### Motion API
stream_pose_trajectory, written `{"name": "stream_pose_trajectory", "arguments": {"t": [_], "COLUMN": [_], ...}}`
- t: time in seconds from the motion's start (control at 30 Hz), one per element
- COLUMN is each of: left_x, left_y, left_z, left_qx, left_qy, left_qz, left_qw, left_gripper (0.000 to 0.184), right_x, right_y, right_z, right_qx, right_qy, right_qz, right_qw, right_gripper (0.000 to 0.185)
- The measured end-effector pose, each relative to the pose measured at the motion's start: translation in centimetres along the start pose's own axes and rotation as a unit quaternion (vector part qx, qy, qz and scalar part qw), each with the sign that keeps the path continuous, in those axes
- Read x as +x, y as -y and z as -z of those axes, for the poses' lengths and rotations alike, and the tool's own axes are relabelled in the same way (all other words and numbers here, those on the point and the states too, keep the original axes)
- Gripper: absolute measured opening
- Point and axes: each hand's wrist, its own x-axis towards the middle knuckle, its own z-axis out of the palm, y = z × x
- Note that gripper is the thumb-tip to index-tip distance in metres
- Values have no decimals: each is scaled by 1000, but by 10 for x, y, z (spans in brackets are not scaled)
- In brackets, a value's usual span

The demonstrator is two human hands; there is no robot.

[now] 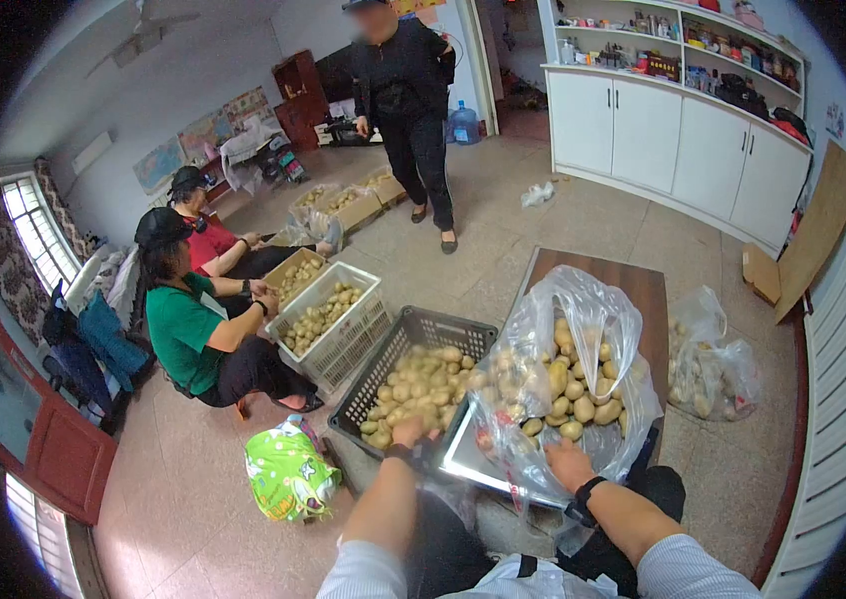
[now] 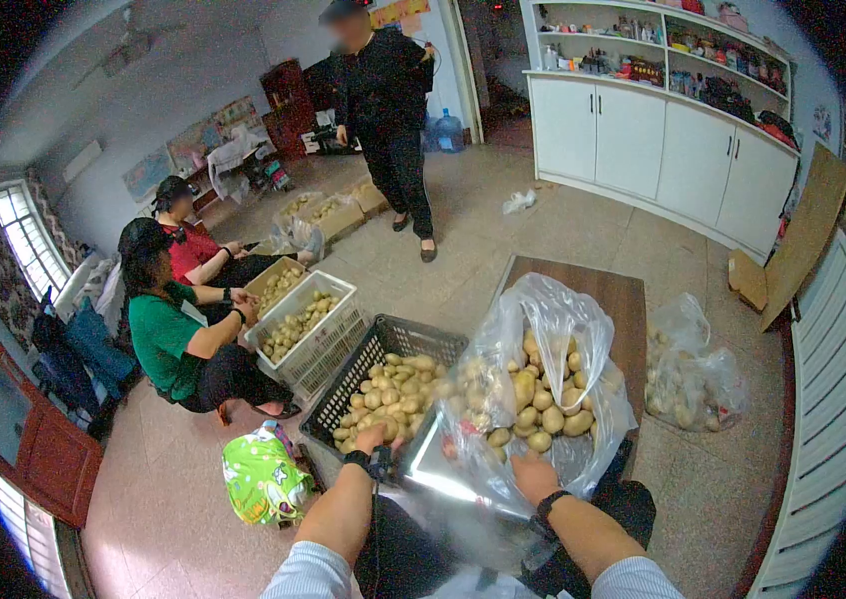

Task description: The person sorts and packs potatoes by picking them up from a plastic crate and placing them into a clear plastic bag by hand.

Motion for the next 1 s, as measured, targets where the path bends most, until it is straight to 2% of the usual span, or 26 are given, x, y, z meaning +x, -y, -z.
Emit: {"name": "stream_pose_trajectory", "arguments": {"t": [0.03,0.07,0.13,0.2,0.27,0.3,0.37,0.4,0.47,0.5,0.57,0.6,0.73,0.77,0.8,0.83,0.87,0.9,0.93,1.0], "left_x": [2,3,1,4,-8,1,5,7,0,-2,-5,-6,5,-1,-1,0,3,5,6,6], "left_y": [0,-1,-6,-10,-36,-18,-4,-14,-20,-22,-17,-11,-4,-16,-25,-33,-40,-44,-47,-50], "left_z": [2,3,4,6,44,24,9,20,24,31,28,17,-3,8,12,15,14,12,11,6], "left_qx": [21,20,54,107,110,32,32,108,109,58,43,83,91,16,-24,-63,-306,-524,-698,-715], "left_qy": [44,49,48,86,113,85,89,121,32,78,58,-5,-13,-28,-34,-39,1,42,77,78], "left_qz": [24,27,42,65,17,62,110,108,70,68,46,19,28,7,-6,-19,111,234,339,295], "left_qw": [999,998,997,988,987,994,989,981,991,993,996,996,995,999,999,997,945,818,625,629], "left_gripper": [57,57,32,33,38,38,37,36,23,27,29,28,26,23,21,20,18,17,17,21], "right_x": [0,0,1,6,7,11,9,9,10,9,6,7,27,27,29,30,31,30,29,27], "right_y": [-1,-2,-5,-7,-10,-15,-20,-19,-14,-10,-5,-9,-33,-24,-20,-16,-12,-5,2,9], "right_z": [1,2,1,-1,-3,-9,-16,-14,-2,8,13,13,5,19,23,27,30,35,41,51], "right_qx": [-1,33,64,160,202,192,181,185,191,188,191,212,297,328,327,413,495,493,506,520], "right_qy": [4,-3,5,-26,-44,-61,-58,-65,-59,-53,-29,-41,-73,-48,-53,-48,-42,-42,-39,-32], "right_qz": [0,10,20,-24,-38,-18,4,-7,-15,-45,-64,-73,-77,-133,-137,-168,-195,-198,-187,-174], "right_qw": [1000,999,998,987,978,979,982,980,980,980,979,974,949,934,933,894,846,846,841,836], "right_gripper": [27,28,30,34,37,38,39,39,39,39,40,40,43,44,44,45,46,46,49,53]}}
